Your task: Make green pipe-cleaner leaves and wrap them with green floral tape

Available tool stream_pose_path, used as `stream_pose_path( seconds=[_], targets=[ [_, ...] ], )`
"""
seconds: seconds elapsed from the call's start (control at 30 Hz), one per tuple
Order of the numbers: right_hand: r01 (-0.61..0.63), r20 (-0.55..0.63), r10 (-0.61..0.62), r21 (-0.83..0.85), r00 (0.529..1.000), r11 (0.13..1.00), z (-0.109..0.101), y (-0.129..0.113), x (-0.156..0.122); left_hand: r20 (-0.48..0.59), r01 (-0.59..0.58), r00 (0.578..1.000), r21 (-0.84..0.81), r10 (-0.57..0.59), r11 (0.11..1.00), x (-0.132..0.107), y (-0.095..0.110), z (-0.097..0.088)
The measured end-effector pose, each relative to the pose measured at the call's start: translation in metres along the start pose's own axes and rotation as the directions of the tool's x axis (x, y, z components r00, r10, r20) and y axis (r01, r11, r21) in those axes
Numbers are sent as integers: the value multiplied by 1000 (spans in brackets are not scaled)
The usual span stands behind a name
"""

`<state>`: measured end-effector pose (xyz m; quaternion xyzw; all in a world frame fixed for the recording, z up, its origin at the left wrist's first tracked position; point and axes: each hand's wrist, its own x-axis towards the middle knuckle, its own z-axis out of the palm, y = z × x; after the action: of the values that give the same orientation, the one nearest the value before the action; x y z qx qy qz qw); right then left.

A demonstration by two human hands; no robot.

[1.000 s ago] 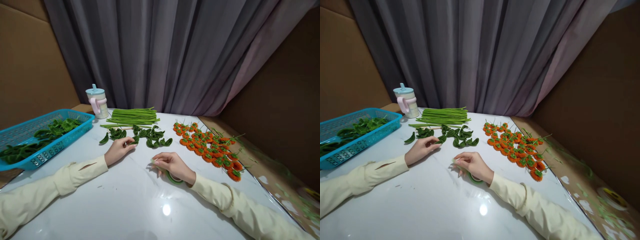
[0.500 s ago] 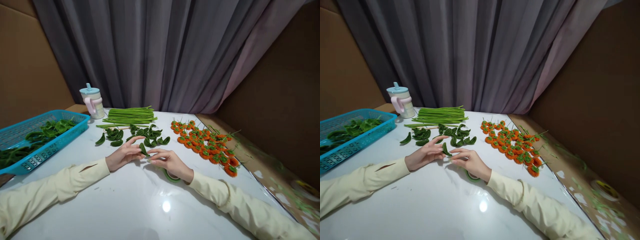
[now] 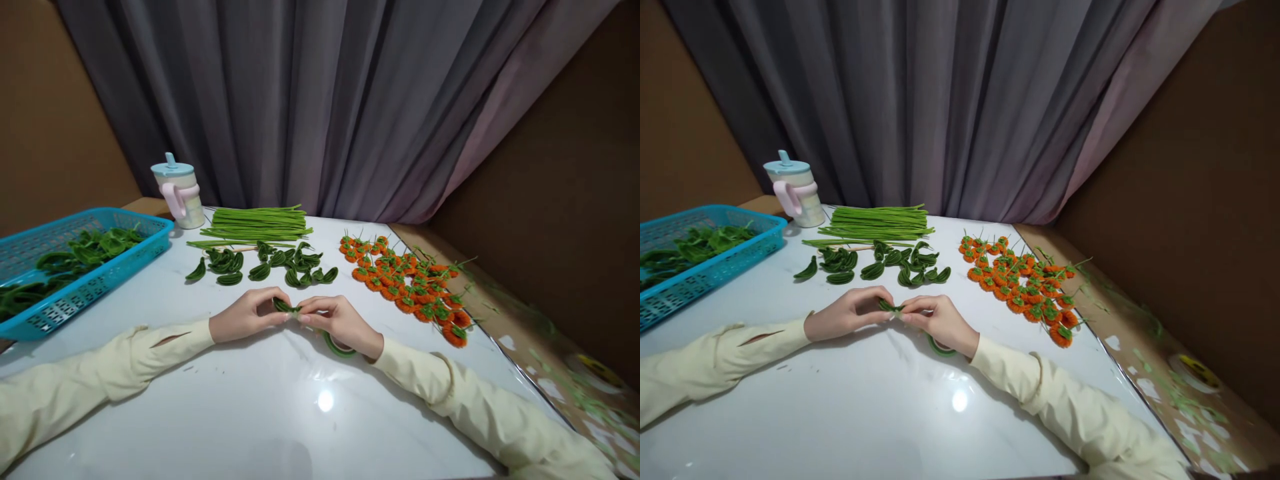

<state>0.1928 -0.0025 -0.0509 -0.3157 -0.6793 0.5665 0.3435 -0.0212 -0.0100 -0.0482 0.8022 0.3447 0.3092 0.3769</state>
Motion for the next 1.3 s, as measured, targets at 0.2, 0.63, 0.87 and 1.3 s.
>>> stream_pose_path(
  seconds=[0.2,0.63,0.87,1.3],
  targets=[
    [-97,-13,97,40,995,995,0,-1,-1,-53,-303,932,433,359,849,-4,-4,8],
    [-19,-38,27,209,999,978,2,3,1,-40,-329,910,534,412,779,-3,-1,9],
    [-36,-41,48,247,998,968,3,3,1,6,-373,894,564,448,736,-3,-3,9],
    [-87,-15,91,189,996,978,4,-4,1,7,-419,839,648,544,637,-4,-5,7]
  ],
)
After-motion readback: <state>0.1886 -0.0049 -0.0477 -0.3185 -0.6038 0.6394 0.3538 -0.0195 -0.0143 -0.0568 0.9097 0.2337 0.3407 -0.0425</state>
